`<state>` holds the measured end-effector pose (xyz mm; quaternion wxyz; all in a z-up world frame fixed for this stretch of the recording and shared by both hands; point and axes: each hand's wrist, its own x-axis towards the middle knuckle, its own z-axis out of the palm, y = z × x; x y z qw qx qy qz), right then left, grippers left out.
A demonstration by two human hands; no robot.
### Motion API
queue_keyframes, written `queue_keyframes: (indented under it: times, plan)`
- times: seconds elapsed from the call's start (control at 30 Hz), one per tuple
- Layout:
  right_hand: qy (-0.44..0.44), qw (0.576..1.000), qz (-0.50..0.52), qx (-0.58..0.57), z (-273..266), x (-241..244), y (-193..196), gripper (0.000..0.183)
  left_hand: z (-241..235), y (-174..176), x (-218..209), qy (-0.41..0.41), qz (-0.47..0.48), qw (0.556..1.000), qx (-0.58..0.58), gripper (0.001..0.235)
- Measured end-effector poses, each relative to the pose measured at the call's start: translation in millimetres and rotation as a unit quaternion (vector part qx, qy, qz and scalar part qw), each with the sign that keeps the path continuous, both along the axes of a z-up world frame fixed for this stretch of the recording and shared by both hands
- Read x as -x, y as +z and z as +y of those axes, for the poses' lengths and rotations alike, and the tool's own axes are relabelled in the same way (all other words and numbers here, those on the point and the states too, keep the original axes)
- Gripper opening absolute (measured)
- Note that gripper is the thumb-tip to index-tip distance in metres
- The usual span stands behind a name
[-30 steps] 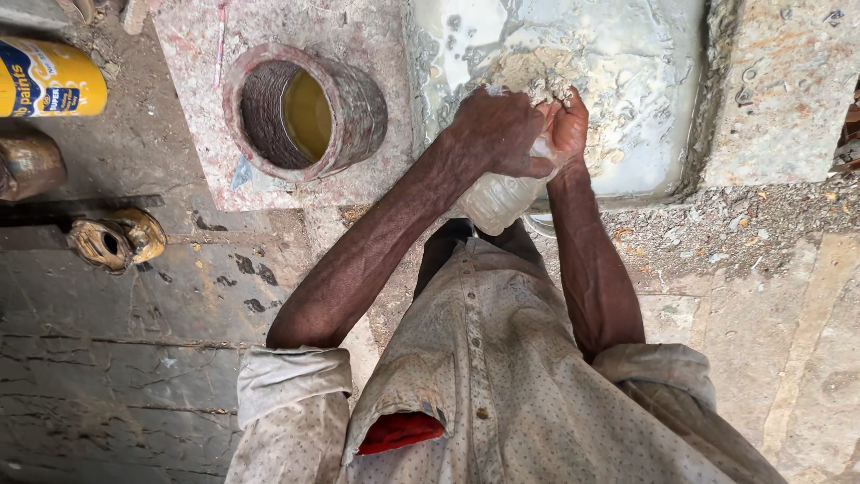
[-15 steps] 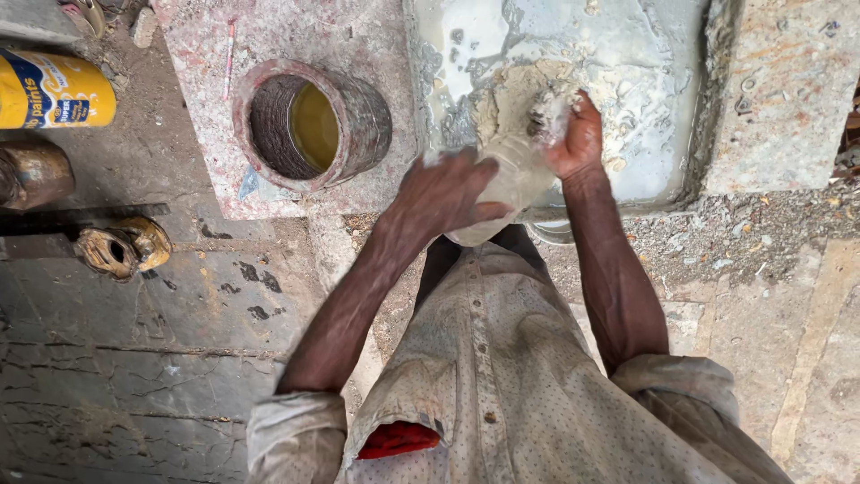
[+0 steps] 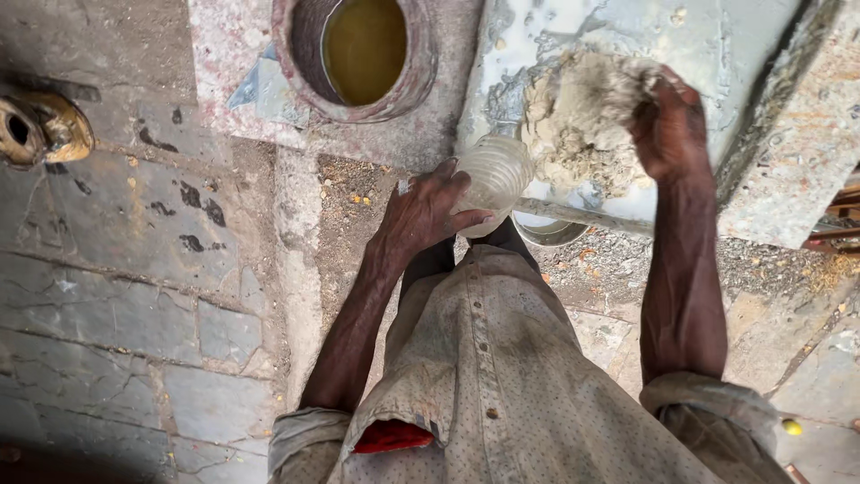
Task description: The person pours water from a plastic bottle into a pile of dry powder on a stone slab and mixes it by hand to form a paste. The person repeatedly adds water and kneads the mixture until it becomes a cohesive mass.
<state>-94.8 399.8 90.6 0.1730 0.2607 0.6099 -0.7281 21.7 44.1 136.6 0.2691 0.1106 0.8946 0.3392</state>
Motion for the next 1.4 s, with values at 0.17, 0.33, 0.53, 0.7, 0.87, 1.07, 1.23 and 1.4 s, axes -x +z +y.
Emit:
queue_keyframes:
  times: [0.17, 0.33, 0.53, 0.7, 0.87, 1.07, 1.23, 1.4]
  plan:
    - [0.285, 0.824, 0.030, -0.489, 26.3, -9.2, -31.4, 0.017, -9.2, 4.6, -3.9, 0.031, 0.142, 0.989, -0.021, 0.059]
    - [0.397, 0.771, 0.089, -0.490, 54.9, 10.9, -65.4, 0.063, -10.8, 4.5, -7.4, 0.047, 0.033, 0.998, -0.037, 0.056]
    - [0.481, 0.757, -0.024, -0.443, 61.4, 41.6, -67.9, 0.093, -4.6, -2.6, -11.2, 0.030, 0.016, 0.999, -0.021, 0.056]
    - [0.465, 0.762, -0.050, -0.448, 64.2, 40.0, -51.8, 0.084, -7.4, -9.3, -5.6, 0.035, -0.004, 0.997, -0.065, 0.058]
    - [0.371, 0.794, 0.055, -0.478, 50.0, 40.6, -44.3, 0.064, -11.5, -16.5, 0.2, 0.018, 0.016, 0.998, -0.061, 0.057]
    - [0.530, 0.674, 0.185, -0.480, 2.3, 67.2, -84.7, 0.059, -10.3, -18.7, 11.9, 0.005, -0.016, 0.999, -0.048, 0.061]
    - [0.688, 0.546, 0.084, -0.471, -22.9, 95.9, -73.0, 0.102, -10.2, -24.0, 5.2, 0.008, 0.024, 0.996, -0.084, 0.063]
    - [0.778, 0.382, 0.015, -0.499, -54.7, 116.6, -56.0, 0.101, -6.5, -30.1, 1.9, 0.020, 0.076, 0.993, -0.092, 0.065]
